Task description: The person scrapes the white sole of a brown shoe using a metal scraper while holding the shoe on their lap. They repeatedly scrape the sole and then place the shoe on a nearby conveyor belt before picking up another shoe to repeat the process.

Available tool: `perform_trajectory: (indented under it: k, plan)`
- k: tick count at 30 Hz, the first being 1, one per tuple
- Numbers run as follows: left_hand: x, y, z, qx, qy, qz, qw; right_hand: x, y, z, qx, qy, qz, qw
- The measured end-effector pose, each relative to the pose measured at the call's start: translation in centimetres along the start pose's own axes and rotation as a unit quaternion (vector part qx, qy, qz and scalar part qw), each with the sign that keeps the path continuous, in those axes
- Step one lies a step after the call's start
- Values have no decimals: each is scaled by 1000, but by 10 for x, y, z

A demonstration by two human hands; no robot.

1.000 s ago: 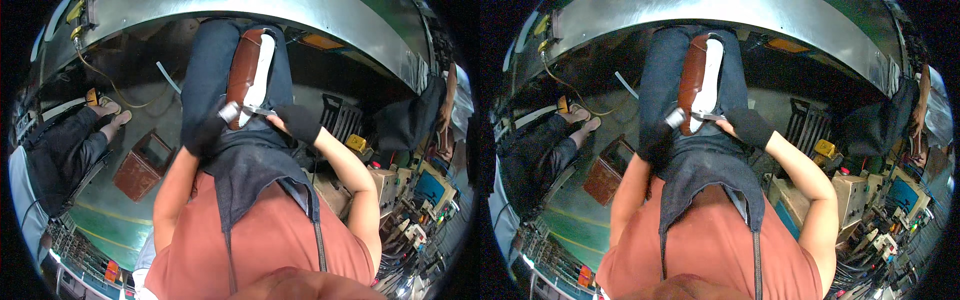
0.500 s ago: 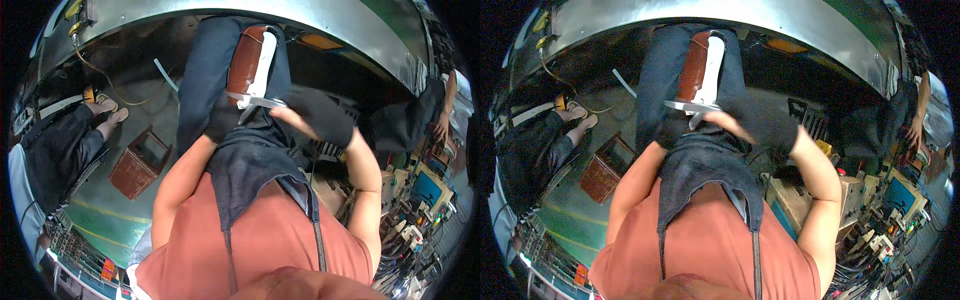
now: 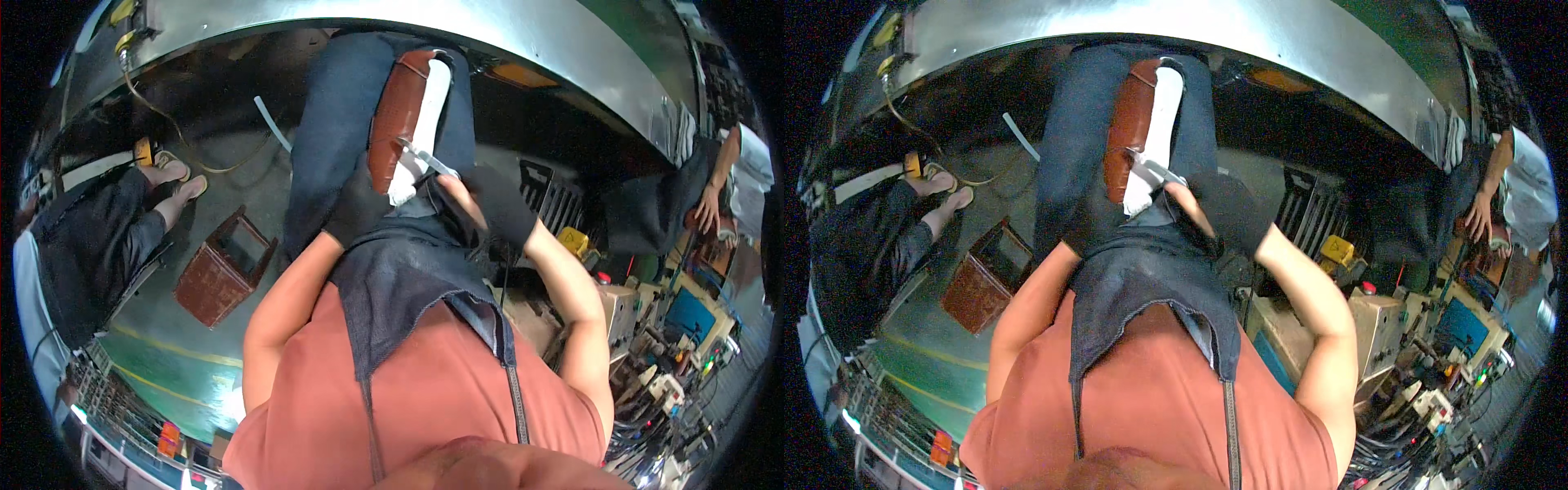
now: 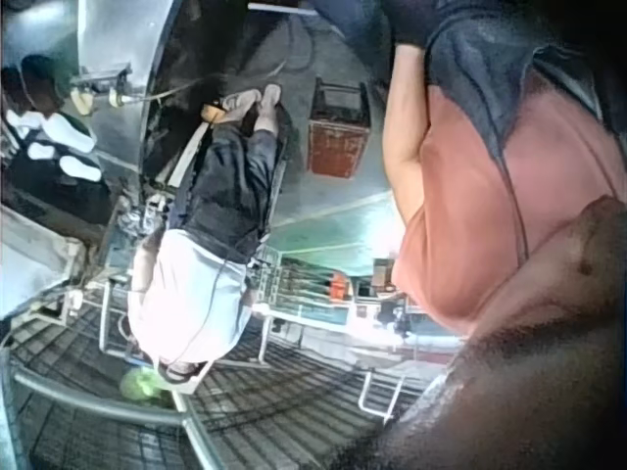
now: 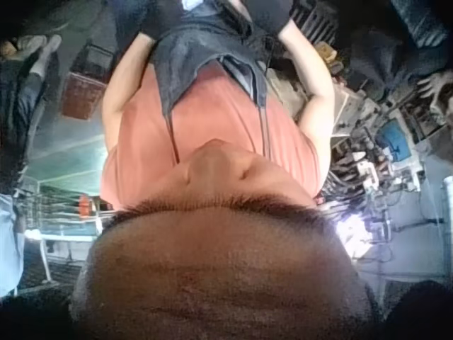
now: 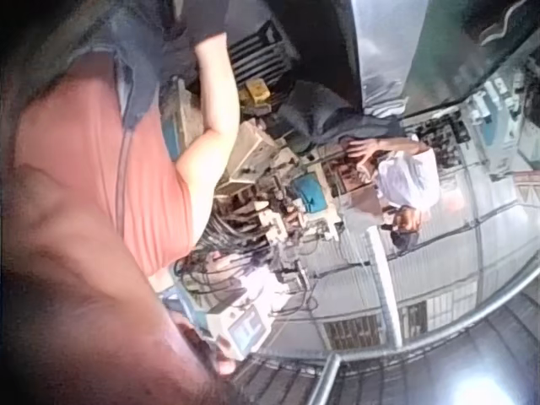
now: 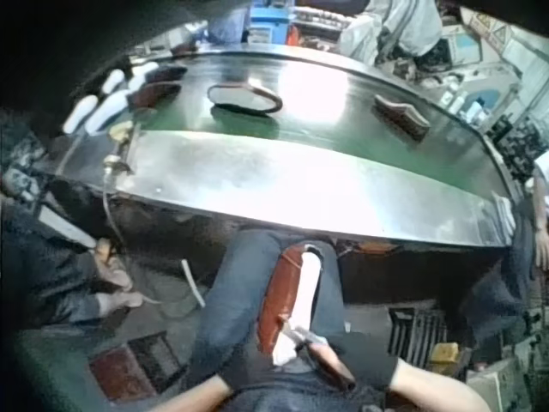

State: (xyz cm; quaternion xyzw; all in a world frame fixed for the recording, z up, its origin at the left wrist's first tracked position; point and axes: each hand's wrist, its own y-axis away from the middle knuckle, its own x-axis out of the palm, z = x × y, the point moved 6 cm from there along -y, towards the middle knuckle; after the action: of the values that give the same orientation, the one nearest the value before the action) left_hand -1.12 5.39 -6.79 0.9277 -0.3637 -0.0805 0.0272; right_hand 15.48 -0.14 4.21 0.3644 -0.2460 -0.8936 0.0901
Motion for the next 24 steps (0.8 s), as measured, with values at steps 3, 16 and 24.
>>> perform_trajectory:
  k: [3, 16, 24]
  plan:
    - [7, 14, 39, -43, -13, 55, 997, -1, 22, 31, -103, 27, -73, 992]
    - [-116, -11, -110, -8, -203, 50, 978, 35, 28, -45, -2, -60, -76, 995]
    - [-62, -71, -81, 162, -170, -106, 966, 37, 57, -59, 62, -241, -112, 962]
